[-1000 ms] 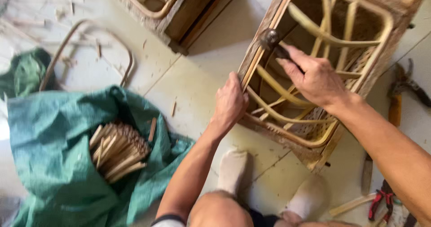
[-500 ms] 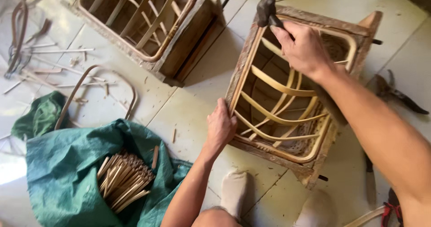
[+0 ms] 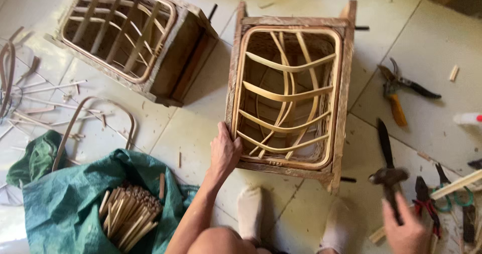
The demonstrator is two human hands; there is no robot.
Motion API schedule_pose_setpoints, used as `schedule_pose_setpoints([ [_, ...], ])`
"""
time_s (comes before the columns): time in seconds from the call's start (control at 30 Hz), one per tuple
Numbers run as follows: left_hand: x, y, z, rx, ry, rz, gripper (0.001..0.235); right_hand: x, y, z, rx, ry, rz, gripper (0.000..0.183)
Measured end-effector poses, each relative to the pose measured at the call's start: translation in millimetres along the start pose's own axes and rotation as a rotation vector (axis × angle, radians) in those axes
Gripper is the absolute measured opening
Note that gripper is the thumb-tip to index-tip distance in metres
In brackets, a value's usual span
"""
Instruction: The person assembles a rectangular woven basket by inserting curved bamboo strips into a wooden mold. They use a hammer to tap the strips into place, apply glue along the edges, and adjust the strips with pliers. The person works on multiple baskets, moving them between molds.
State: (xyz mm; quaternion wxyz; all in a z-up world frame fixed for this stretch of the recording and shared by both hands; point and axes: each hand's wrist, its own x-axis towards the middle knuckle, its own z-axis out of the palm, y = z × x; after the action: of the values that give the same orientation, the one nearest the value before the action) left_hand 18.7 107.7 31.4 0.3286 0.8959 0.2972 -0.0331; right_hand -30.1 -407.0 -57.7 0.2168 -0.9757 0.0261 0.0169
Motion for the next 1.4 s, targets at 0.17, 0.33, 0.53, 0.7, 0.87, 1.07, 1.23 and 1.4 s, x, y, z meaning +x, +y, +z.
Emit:
schedule_pose_setpoints([
  [0.17, -22.6, 5.3, 1.3, 0.002, -0.063, -0.041, 0.037, -67.0, 55.3, 55.4, 0.013, -0.002, 0.113, 0.036],
  [0.33, -19.5, 5.9, 4.8, 0.036, -0.053, -0.04, 0.039, -67.6, 59.5, 68.6, -0.01, 0.082, 0.029, 0.038],
  [0.53, -25.8, 4.2, 1.7, 0.03, -0.044, -0.109, 0.039, -37.5, 29.6, 30.5, -0.105, -0.056, -0.078, 0.04],
  [0.7, -30.2, 1.5, 8.3, -0.023, -0.024, -0.111, 0.041, 50.0, 53.2, -16.5, -0.007, -0.069, 0.284, 0.033],
  [0.87, -1.7, 14.3, -42.4, 0.237, -0.432, 0.016, 0.087, 213.7, 102.5, -25.0, 0.252, 0.376, -0.052, 0.048],
  [1.07, 99.1, 98.8, -68.0, 0.298, 0.186, 0.664, 0.054, 300.7, 98.3, 26.5, 0.553, 0.131, 0.392, 0.073],
  [1.23, 238.0, 198.8, 56.6, 0.875, -0.037, 1.004, 0.07, 270.9, 91.1, 40.2, 0.414, 0.092, 0.318, 0.064],
  [1.4, 291.4, 208.2, 133.4, 0.606, -0.133, 0.935, 0.059, 231.0, 96.5, 14.4, 0.303, -0.008, 0.287, 0.055],
])
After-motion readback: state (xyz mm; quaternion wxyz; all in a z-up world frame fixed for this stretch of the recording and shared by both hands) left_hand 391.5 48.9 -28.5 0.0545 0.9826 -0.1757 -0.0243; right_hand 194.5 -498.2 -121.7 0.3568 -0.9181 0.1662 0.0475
